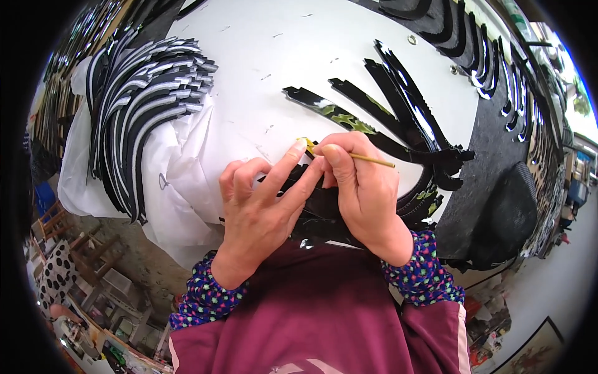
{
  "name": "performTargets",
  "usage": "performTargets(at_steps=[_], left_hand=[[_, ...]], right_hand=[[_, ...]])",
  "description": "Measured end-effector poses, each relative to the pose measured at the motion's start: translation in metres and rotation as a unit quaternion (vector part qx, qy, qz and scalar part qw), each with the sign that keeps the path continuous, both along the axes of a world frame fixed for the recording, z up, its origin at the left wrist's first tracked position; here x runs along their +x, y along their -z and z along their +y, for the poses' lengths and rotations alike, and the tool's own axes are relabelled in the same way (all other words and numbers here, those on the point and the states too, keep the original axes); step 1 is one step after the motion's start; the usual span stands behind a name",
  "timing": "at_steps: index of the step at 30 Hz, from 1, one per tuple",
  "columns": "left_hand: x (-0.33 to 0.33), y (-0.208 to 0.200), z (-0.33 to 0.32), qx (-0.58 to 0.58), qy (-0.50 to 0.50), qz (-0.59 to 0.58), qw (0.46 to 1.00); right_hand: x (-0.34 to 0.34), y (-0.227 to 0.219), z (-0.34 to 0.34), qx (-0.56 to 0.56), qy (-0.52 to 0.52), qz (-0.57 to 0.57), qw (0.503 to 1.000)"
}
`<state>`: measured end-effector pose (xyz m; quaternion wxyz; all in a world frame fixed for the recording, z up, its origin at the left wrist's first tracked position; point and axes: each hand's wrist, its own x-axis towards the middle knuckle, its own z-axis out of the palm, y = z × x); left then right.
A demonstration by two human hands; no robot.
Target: Applying adhesive to black shoe components using a small brush in a factory workshop.
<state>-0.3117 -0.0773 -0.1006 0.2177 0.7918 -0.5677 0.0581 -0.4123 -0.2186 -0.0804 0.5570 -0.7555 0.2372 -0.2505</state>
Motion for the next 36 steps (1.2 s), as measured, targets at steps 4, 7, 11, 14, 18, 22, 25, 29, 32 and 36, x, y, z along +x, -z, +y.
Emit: performTargets(at_steps=[4, 7, 11, 14, 18, 22, 25, 29, 32, 36], left_hand=[[-0.001, 0.0, 0.003, -0.002, -0.001, 0.003, 1.0], [-0.002, -0.002, 0.003, 0.003, -0.005, 0.01, 1.0], [-0.002, 0.005, 0.0, -0.013, -0.004, 0.012, 1.0], [-0.001, 0.003, 0.0, -0.017, -0.009, 0.011, 1.0], [0.002, -0.004, -0.004, 0.0, -0.01, 0.018, 1.0], [0.003, -0.004, -0.002, -0.017, 0.01, 0.021, 1.0], [0.004, -0.002, -0.003, -0.01, 0.016, 0.018, 1.0], [0.004, -0.004, 0.004, -0.039, 0.021, -0.002, 0.999], [0.004, 0.001, 0.005, -0.02, 0.014, -0.015, 1.0], [0.005, -0.001, 0.003, -0.031, 0.014, -0.022, 0.999]], right_hand=[[0.002, 0.003, 0.004, -0.095, 0.005, 0.021, 0.995], [0.003, 0.004, 0.005, -0.105, 0.005, 0.02, 0.994], [0.004, 0.009, 0.001, -0.079, 0.003, 0.015, 0.997], [0.005, 0.006, 0.003, -0.161, 0.006, 0.02, 0.987], [0.009, 0.005, -0.002, -0.126, -0.018, 0.01, 0.992], [0.004, 0.0, 0.0, -0.163, -0.005, 0.064, 0.984], [0.002, 0.013, 0.004, -0.162, 0.008, 0.05, 0.986], [0.002, 0.005, 0.004, -0.127, -0.027, 0.039, 0.991], [0.002, 0.008, 0.008, -0.184, -0.005, 0.04, 0.982], [-0.006, 0.003, 0.006, -0.168, 0.049, 0.064, 0.983]])
